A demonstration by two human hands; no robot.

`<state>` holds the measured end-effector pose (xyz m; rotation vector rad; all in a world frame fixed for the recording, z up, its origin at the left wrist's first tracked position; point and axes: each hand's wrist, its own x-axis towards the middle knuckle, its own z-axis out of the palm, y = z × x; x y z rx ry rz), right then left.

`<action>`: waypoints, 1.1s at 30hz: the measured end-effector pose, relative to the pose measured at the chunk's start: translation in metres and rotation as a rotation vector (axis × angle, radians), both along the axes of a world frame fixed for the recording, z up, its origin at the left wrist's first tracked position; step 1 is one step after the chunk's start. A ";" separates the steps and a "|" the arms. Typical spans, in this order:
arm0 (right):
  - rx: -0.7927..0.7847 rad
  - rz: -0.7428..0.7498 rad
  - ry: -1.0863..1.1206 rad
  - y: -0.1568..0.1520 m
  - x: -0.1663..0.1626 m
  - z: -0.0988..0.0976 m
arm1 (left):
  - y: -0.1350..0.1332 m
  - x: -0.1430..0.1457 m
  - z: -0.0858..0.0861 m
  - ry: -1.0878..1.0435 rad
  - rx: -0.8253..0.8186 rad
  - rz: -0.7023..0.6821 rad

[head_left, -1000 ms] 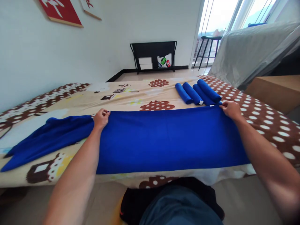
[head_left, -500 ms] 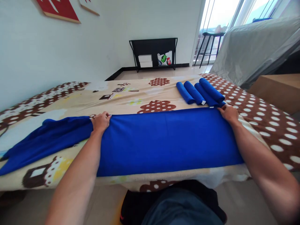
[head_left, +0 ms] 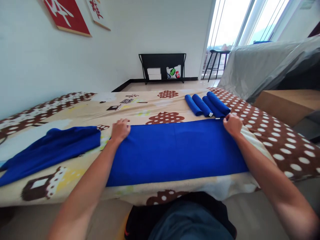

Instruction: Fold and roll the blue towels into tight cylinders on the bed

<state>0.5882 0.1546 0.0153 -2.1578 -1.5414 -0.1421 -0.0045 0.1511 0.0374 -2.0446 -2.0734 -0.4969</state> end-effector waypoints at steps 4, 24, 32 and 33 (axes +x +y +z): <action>-0.025 0.448 -0.066 0.002 -0.092 0.000 | 0.008 0.094 -0.015 -0.006 -0.151 -0.342; -0.128 0.489 -0.062 0.005 0.028 -0.047 | -0.012 -0.032 -0.040 -0.021 -0.288 0.092; -0.117 0.241 -0.103 0.007 0.036 -0.052 | -0.009 -0.041 -0.047 0.001 -0.270 0.145; -0.135 0.239 -0.112 0.006 0.036 -0.052 | -0.010 -0.041 -0.047 0.001 -0.270 0.146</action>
